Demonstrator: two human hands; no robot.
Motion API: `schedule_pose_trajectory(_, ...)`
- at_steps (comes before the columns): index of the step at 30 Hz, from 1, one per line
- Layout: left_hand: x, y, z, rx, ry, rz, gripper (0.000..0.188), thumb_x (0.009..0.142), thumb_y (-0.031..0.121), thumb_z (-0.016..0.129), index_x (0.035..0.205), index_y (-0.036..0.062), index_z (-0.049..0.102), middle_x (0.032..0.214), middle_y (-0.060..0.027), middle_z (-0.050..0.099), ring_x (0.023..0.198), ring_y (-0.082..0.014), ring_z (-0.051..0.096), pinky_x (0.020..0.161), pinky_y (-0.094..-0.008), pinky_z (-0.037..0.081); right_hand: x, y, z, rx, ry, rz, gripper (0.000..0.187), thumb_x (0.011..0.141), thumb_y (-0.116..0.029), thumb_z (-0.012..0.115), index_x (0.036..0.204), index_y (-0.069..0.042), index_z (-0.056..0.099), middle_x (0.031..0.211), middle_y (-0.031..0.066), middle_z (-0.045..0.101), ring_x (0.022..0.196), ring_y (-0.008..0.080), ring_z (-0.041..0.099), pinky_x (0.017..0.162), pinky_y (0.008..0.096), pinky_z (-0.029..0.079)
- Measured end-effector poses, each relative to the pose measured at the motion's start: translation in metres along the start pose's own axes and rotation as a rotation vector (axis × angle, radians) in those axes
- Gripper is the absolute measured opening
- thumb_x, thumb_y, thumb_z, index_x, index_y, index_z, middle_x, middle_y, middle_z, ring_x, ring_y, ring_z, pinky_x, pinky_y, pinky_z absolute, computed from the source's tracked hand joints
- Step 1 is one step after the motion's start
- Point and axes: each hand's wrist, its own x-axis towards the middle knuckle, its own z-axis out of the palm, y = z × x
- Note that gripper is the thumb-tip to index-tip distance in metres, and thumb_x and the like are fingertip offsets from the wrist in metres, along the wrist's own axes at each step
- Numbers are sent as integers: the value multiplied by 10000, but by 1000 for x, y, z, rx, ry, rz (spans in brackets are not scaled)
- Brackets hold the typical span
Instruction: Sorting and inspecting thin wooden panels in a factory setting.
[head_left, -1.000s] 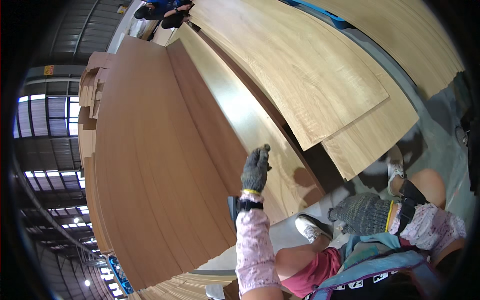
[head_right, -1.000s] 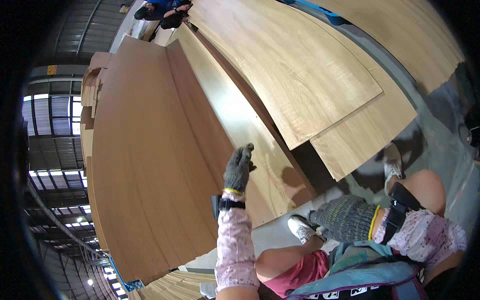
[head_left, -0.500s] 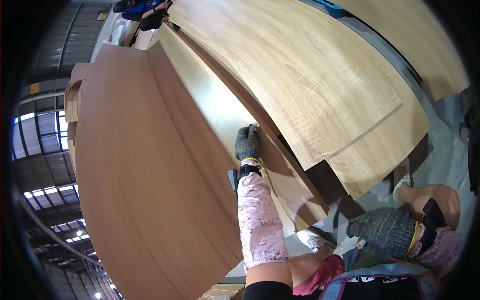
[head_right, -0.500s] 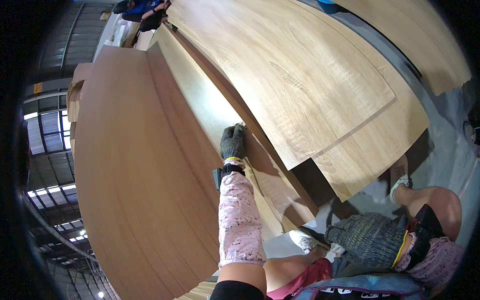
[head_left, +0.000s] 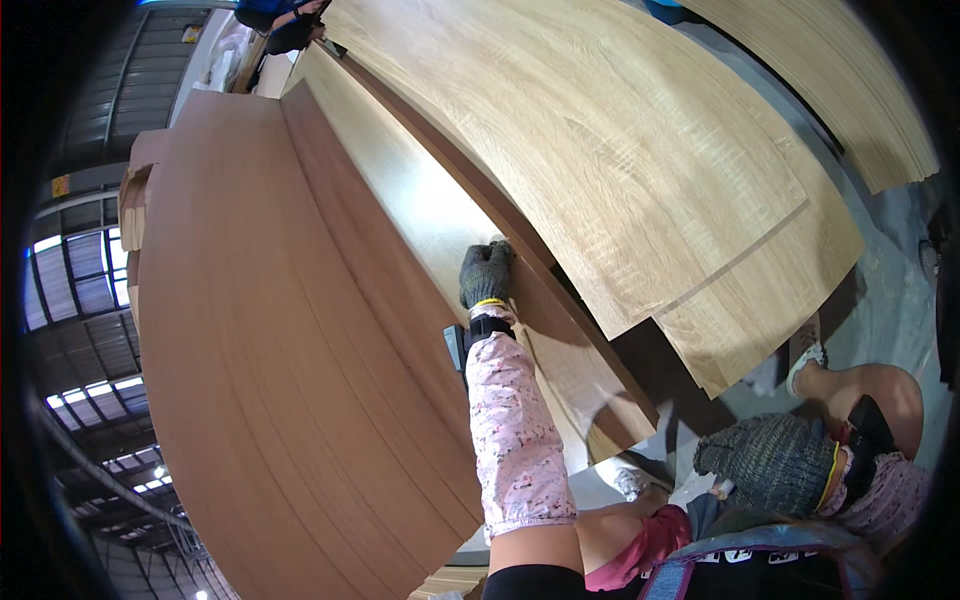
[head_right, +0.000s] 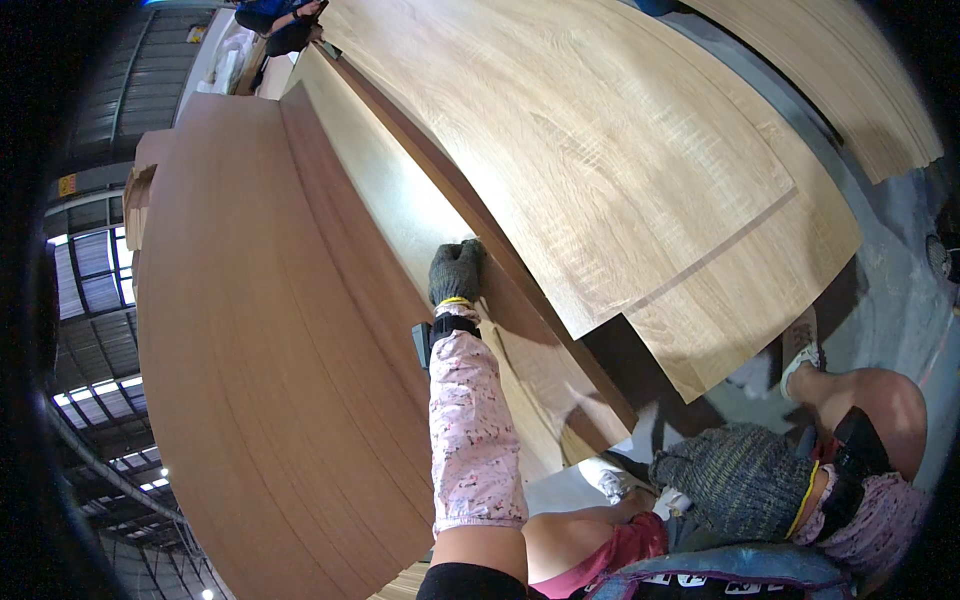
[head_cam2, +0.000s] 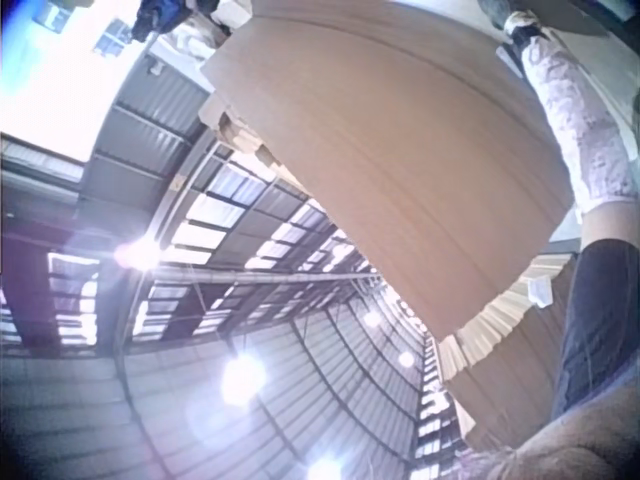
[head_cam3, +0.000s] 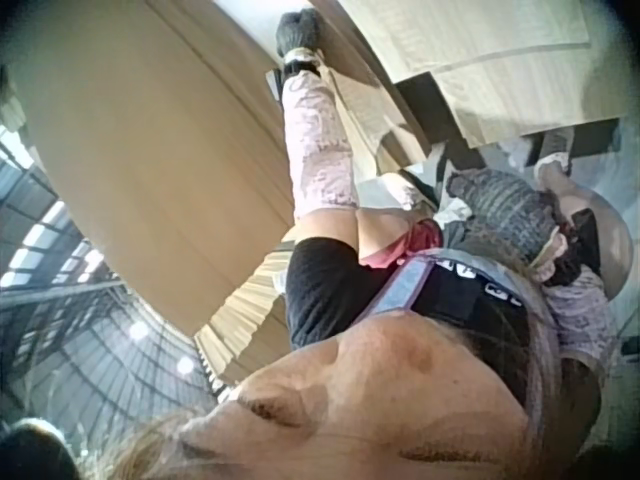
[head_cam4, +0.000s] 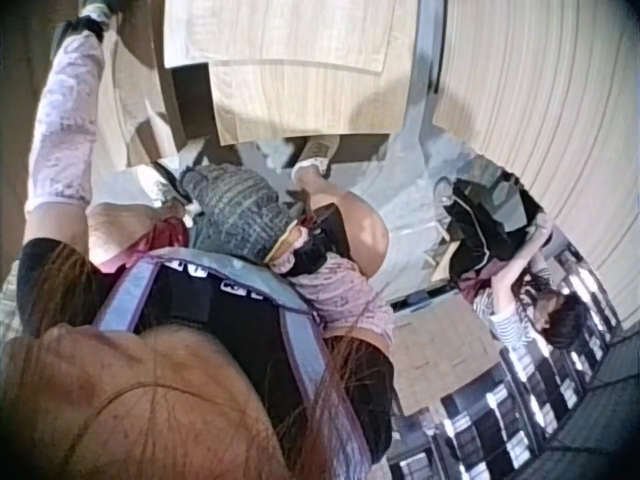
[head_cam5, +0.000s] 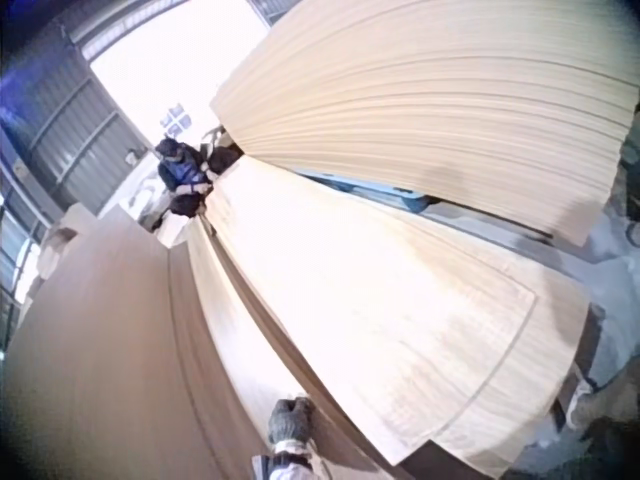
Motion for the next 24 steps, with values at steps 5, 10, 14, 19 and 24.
schedule_pose_trajectory(5, 7, 1, -8, 56, 6, -4, 487, 800, 476, 612, 979, 25, 659, 951, -195, 666, 919, -353, 631, 833, -414, 469, -3, -4, 5, -9, 13, -33, 375, 814, -274, 630, 1109, -44, 615, 1006, 123, 653, 920, 270, 642, 800, 393, 507)
schedule_pose_trajectory(10, 10, 4, -1, 38, 16, 29, 460, 798, 481, 615, 953, 51, 664, 946, -185, 669, 920, -355, 629, 834, -420, 466, 10, -11, 3, 117, -27, -23, 436, 792, -355, 576, 1089, -36, 595, 1011, 199, 626, 932, 355, 613, 825, 461, 479)
schedule_pose_trajectory(14, -1, 9, 15, -68, 26, 44, 484, 803, 481, 628, 998, 40, 660, 948, -180, 676, 921, -325, 643, 828, -396, 480, 7, -9, 5, 91, -62, 18, 425, 789, -348, 583, 1085, -44, 598, 1009, 190, 628, 930, 346, 615, 815, 454, 484)
schedule_pose_trajectory(19, 1, -38, 0, -258, 54, 91, 439, 834, 370, 668, 1052, -9, 632, 906, -159, 687, 805, -213, 661, 743, -327, 508, 17, -8, 6, 62, -131, 30, 386, 794, -312, 600, 1082, -55, 605, 1004, 164, 634, 929, 322, 621, 801, 439, 492)
schedule_pose_trajectory(24, 3, -55, 19, -517, 145, 412, 234, 908, 178, 592, 1088, 37, 639, 1068, -126, 659, 950, -196, 628, 809, -309, 495, 18, -9, 6, 1, -116, 24, 332, 820, -279, 612, 1076, -67, 606, 1001, 151, 636, 955, 312, 618, 808, 421, 497)
